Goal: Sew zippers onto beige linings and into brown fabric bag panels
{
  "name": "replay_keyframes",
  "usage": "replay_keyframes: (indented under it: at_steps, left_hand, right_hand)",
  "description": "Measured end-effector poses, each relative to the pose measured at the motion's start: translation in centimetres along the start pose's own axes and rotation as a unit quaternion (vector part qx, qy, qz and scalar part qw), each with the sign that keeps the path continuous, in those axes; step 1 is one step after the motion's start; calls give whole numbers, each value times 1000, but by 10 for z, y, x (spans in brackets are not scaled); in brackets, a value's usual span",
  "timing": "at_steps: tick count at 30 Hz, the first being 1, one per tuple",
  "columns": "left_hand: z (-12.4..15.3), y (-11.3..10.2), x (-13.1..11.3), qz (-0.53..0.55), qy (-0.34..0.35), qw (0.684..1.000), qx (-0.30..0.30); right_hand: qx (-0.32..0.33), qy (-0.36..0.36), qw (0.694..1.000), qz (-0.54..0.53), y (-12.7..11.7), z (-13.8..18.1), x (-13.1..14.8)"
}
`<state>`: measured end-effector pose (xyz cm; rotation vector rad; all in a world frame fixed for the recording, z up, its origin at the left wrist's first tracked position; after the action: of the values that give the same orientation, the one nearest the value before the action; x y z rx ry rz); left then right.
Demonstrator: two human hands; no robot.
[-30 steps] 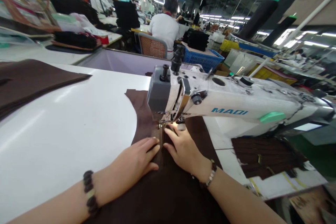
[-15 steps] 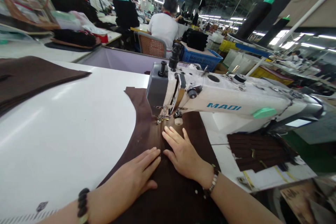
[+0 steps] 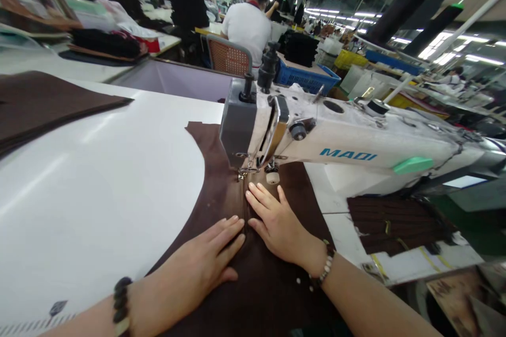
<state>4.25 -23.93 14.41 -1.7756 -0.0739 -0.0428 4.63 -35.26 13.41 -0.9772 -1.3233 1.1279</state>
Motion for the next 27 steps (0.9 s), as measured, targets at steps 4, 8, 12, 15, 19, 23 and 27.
replay_keyframes:
  at_steps: [4,8,12,15,19,23,27]
  left_hand:
    - [-2,4,5,2,-3,1000,11]
    - [-4,6,13,21,-16,1000,8]
    - [-7,8,24,45,-38,998,6]
    - [-10,8,30,40,-40,998,3]
    - [-15,9,35,30,-28,999,-6]
    - [-16,9,37,38,-36,998,-22]
    - [-13,7,36,47,-65,997,-22]
  right_hand:
    - [3,-5,1000,-1,-1,-5,-2]
    - [4,-7,1000,-5,-3,-12,-7]
    - [1,-11,1000,-5,-7,-21,-11]
    - [-2,-12,1000,-8,-10,-27,-13]
    - [-6,-7,1000,-17,-15,-34,-17]
    - [-16,-16,999,-27,-17,-36,-19]
    - [-23,-7,1000,-21,-18,-29,-14]
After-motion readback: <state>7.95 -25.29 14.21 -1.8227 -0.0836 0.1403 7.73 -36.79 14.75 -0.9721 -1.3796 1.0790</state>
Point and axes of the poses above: each hand's wrist, its own z-axis away from the middle knuckle, its own y-axis out of the palm, x = y × z, the point moved 8 cm from there along -z, towards the middle knuckle
